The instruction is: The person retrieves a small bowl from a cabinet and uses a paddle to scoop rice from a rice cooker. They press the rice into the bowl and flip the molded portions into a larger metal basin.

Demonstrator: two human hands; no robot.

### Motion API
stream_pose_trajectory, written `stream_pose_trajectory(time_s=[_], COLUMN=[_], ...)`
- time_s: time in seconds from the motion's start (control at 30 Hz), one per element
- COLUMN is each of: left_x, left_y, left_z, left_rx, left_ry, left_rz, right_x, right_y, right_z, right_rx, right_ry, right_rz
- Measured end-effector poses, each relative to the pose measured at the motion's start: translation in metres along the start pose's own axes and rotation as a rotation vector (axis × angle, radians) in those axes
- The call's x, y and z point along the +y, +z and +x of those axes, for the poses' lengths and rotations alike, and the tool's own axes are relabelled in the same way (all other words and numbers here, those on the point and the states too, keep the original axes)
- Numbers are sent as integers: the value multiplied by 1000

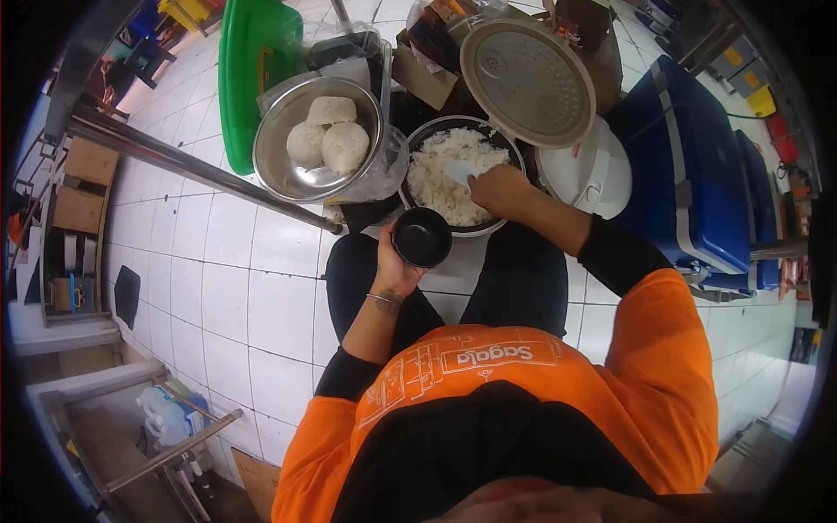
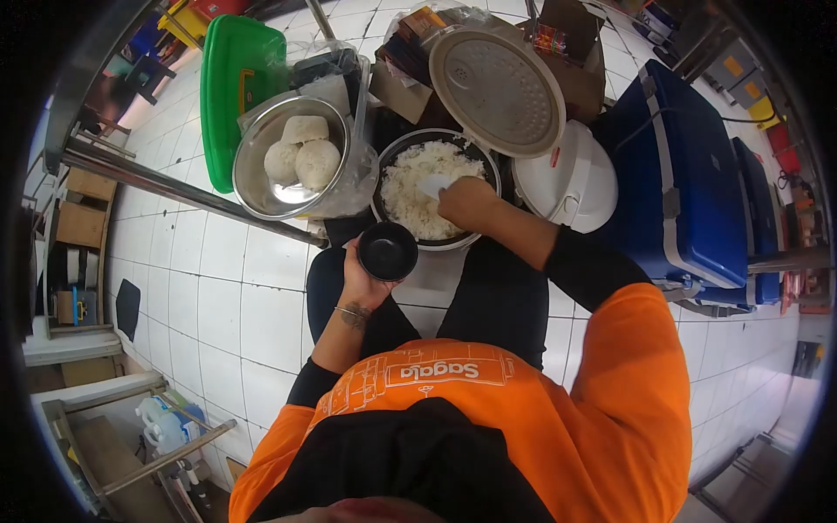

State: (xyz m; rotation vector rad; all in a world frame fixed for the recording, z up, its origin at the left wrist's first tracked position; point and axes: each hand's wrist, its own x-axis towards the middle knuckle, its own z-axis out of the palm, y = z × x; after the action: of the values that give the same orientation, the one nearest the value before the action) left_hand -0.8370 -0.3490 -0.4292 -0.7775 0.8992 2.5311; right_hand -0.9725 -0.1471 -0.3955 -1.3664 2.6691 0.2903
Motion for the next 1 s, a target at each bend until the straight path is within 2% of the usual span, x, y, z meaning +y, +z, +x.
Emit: stream_pose_trajectory(time_s=[0.03,0.17,0.23,0.33,0.4,0.43,0.5,0.53,0.6,0.63,0.7,0.83,0.93,1.0], left_x=[1,1,0,-4,-7,-7,-5,-4,-2,-5,-3,-2,-4,-3], left_y=[-1,-13,-12,-12,-13,-12,-19,-22,-19,-18,-13,-13,-15,-16], left_z=[-1,5,5,2,0,0,5,4,8,5,1,4,4,4], left_rx=[-12,-62,-39,-39,-37,-38,-59,-78,-57,-30,-15,-2,5,15], left_ry=[0,-1,-2,-2,-8,-5,-31,-55,-46,-45,-62,-36,-38,-50], left_rz=[19,43,35,44,51,53,28,-10,19,46,38,48,47,41], right_x=[2,46,60,66,49,42,14,11,22,21,30,51,28,-1], right_y=[0,-37,-56,-53,-27,-20,-5,0,3,-9,-39,-55,-24,7], right_z=[-7,-2,17,50,70,65,47,37,16,7,-8,12,44,45], right_rx=[32,96,188,199,138,141,-59,-60,-144,-163,-37,-1,2,-112], right_ry=[31,9,157,235,93,98,56,62,223,219,360,363,262,224], right_rz=[76,-4,-22,-33,192,193,160,172,104,110,223,203,94,216])
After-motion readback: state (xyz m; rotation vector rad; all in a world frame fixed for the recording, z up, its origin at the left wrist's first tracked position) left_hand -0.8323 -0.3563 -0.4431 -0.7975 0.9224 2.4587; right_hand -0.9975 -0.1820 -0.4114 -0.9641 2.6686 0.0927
